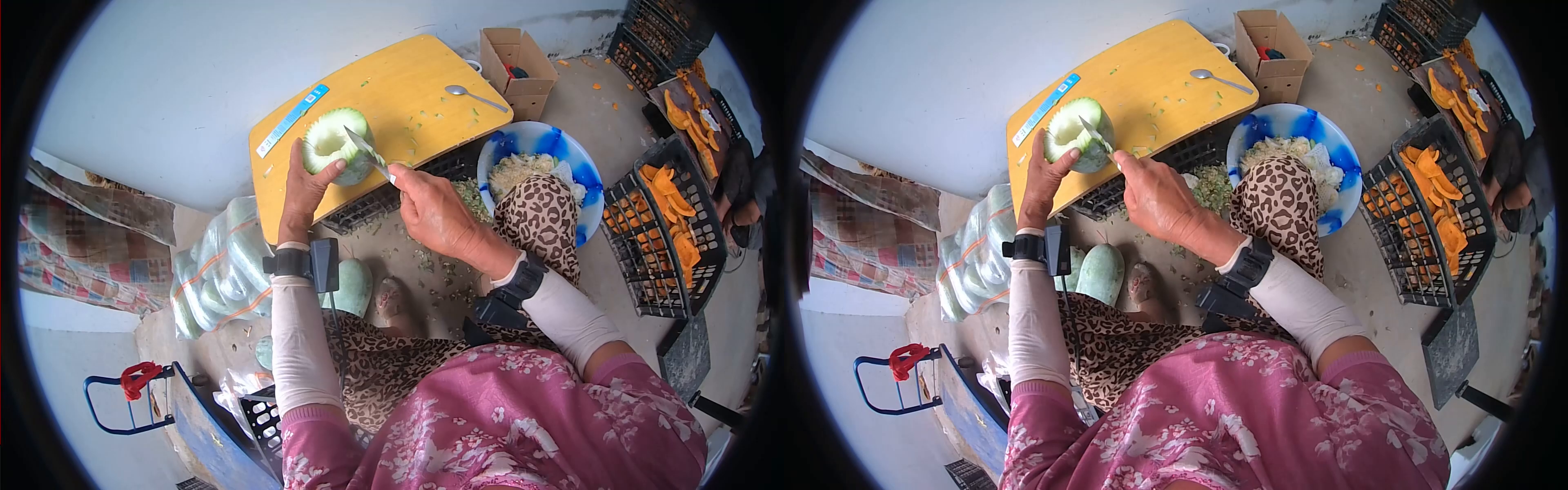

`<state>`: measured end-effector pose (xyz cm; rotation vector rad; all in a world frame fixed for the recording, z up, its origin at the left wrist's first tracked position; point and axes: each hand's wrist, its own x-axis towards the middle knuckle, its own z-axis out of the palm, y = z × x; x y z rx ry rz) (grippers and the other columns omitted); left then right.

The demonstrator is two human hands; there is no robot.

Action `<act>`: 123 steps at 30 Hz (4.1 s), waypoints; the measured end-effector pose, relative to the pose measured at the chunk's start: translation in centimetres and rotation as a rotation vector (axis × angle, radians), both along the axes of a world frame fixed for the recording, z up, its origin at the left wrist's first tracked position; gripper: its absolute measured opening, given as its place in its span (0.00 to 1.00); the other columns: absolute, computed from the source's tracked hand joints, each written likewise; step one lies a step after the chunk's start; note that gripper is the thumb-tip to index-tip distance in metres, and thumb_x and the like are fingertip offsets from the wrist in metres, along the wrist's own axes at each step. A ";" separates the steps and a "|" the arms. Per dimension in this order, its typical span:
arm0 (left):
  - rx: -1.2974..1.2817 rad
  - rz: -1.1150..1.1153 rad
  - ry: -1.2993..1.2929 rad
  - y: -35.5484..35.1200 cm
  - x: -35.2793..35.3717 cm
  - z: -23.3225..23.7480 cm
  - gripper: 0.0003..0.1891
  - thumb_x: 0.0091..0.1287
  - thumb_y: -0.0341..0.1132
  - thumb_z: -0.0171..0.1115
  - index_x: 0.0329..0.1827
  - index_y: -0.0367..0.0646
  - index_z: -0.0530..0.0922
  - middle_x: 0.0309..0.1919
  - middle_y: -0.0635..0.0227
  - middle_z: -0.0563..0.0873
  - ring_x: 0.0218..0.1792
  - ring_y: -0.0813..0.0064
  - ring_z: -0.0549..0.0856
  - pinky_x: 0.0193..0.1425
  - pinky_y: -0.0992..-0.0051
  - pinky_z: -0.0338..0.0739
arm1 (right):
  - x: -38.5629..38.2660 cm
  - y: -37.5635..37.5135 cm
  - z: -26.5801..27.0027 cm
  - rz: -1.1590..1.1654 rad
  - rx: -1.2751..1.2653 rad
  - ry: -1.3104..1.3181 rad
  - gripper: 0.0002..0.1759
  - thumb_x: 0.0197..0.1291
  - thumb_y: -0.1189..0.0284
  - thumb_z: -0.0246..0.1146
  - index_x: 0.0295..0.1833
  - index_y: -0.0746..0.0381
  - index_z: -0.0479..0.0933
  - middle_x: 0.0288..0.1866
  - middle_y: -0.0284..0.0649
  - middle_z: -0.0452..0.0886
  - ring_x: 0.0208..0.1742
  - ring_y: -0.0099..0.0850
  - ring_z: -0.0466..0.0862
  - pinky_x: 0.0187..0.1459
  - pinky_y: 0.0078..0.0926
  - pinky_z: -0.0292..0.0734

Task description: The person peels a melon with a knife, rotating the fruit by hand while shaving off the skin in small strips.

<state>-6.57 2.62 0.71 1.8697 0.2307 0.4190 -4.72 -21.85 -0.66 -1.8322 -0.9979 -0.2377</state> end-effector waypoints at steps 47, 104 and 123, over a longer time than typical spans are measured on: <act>0.146 -0.009 -0.004 1.0 1.2 -1.6 0.62 0.50 0.51 0.83 0.77 0.23 0.53 0.68 0.43 0.70 0.69 0.57 0.72 0.70 0.66 0.71 | -1.1 1.0 0.0 -0.076 -0.192 0.031 0.27 0.59 0.82 0.58 0.65 0.73 0.68 0.41 0.57 0.81 0.39 0.58 0.82 0.39 0.51 0.80; 0.083 -0.025 -0.046 -0.1 0.7 -0.7 0.51 0.52 0.48 0.82 0.71 0.29 0.62 0.60 0.54 0.78 0.61 0.65 0.78 0.65 0.69 0.74 | 0.1 -1.5 0.8 0.031 -0.069 0.087 0.22 0.62 0.84 0.58 0.63 0.73 0.71 0.46 0.59 0.82 0.47 0.56 0.84 0.46 0.45 0.80; 0.092 -0.036 -0.028 0.6 1.1 -1.2 0.60 0.50 0.47 0.84 0.76 0.24 0.53 0.66 0.47 0.73 0.67 0.60 0.74 0.69 0.67 0.72 | 2.9 -2.3 1.4 0.327 0.312 1.054 0.24 0.72 0.72 0.61 0.69 0.69 0.69 0.34 0.37 0.81 0.19 0.13 0.68 0.19 0.13 0.62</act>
